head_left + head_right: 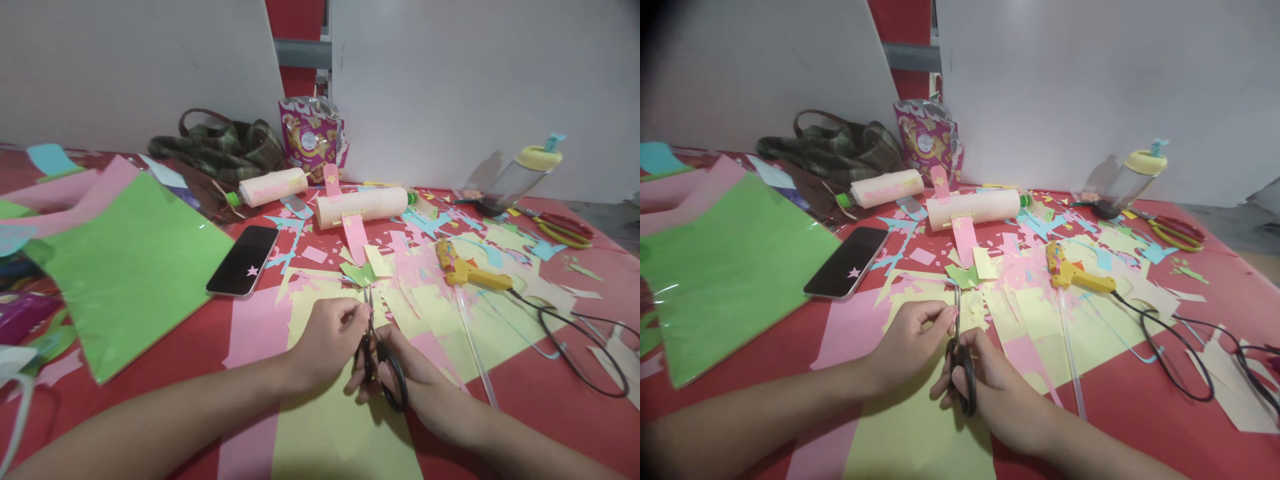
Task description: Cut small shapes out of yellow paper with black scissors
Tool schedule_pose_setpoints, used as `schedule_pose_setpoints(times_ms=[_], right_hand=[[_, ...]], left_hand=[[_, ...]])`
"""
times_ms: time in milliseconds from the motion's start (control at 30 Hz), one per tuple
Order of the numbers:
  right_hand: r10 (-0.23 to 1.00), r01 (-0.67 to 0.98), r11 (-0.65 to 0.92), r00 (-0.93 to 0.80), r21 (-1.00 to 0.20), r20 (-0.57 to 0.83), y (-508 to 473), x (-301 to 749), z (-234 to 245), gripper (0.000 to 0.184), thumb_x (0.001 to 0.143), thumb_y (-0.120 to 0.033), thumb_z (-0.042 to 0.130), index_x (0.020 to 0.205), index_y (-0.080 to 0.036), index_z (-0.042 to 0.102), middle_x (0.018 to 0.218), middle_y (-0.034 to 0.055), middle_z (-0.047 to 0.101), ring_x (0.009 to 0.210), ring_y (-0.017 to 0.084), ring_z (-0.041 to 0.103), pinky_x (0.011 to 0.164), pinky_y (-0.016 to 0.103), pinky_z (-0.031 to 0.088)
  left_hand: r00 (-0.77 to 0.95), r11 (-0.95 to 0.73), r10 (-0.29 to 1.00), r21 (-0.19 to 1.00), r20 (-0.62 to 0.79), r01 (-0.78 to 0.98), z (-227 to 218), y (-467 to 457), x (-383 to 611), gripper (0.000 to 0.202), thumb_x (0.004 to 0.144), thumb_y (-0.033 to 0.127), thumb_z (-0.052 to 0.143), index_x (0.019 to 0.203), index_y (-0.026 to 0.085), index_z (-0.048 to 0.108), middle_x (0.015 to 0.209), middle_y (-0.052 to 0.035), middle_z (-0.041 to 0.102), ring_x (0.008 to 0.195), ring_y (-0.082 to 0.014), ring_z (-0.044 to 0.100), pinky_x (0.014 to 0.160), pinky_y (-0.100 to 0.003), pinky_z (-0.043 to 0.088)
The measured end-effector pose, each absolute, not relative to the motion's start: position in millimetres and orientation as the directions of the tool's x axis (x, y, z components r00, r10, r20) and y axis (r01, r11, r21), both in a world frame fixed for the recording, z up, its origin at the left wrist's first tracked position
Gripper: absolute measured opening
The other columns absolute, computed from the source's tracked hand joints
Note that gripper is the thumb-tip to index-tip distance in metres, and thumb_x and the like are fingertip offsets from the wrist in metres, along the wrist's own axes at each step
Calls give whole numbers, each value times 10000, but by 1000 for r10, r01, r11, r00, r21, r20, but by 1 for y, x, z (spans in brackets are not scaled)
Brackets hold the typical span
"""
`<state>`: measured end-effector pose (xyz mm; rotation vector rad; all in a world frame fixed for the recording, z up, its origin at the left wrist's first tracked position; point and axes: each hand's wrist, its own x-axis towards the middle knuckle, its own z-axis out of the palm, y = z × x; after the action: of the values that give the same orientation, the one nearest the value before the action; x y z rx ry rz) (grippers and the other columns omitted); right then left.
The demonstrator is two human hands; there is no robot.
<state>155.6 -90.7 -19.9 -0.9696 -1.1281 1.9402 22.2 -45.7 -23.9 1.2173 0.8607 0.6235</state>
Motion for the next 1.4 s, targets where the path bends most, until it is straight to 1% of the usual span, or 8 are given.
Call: schedule_pose_setpoints(times_ms=[133,267,400,567,700,967,1167,1400], right_hand=[[857,-196,-365,-454,-910,-246,-90,154,-25,208,774,-359,442,776,-193,316,697,2,499,638,118,530,641,326,405],[896,-234,-326,-385,-916,-220,-88,154,-29,249,750,-363,479,779,-219,278,611,-43,496,501,95,524,540,289,422],[951,-266,-273,-222,-925,-217,-84,158,-29,327,679,-346,572,779,-233,282,638,-52,467,518,103,527,504,263,429],[980,-268,-197,-37,-943,-195,-79,163,-29,355,637,-255,627,804,-241,315,723,-33,474,611,107,506,568,250,432],[976,-227,-197,47,-954,-213,-77,163,-29,341,637,-187,629,791,-242,331,714,-47,473,550,74,479,471,176,381],[982,-175,-160,69,-971,-174,-78,164,-28,335,612,-182,639,770,-244,350,703,-54,471,533,72,459,462,174,359],[982,-168,-163,64,-972,-176,-78,163,-27,348,604,-169,640,766,-243,341,695,-59,459,498,65,436,441,174,344],[986,-173,-154,35,-973,-162,-77,164,-24,358,608,-168,635,764,-245,322,689,-58,460,544,80,462,455,182,365]], left_hand=[[514,202,834,978,-200,53,-21,-45,23,338,796,411,304,553,181,351,356,59,410,267,-95,443,261,-191,279],[519,166,834,982,-186,86,-19,-42,24,329,806,389,278,555,181,325,355,62,388,291,-90,434,301,-193,287],[451,-29,889,973,-80,231,-18,-38,23,329,786,307,345,493,160,317,425,51,345,409,-65,375,405,-187,290],[564,-134,823,941,-70,311,-20,-40,24,284,779,255,331,526,145,399,495,39,362,471,-69,327,439,-188,260],[601,-212,798,910,-49,355,-24,-42,24,295,780,274,332,516,148,363,490,45,320,461,-67,290,434,-197,234],[638,-267,769,892,-30,365,-24,-41,23,280,775,238,333,518,143,393,493,41,329,472,-71,304,447,-197,243],[639,-284,769,889,-14,360,-21,-39,23,268,781,208,313,597,134,493,536,20,443,502,-81,388,474,-190,288],[650,-331,759,839,-36,433,-22,-20,14,311,777,283,355,589,133,552,532,12,477,506,-90,417,474,-191,302]])
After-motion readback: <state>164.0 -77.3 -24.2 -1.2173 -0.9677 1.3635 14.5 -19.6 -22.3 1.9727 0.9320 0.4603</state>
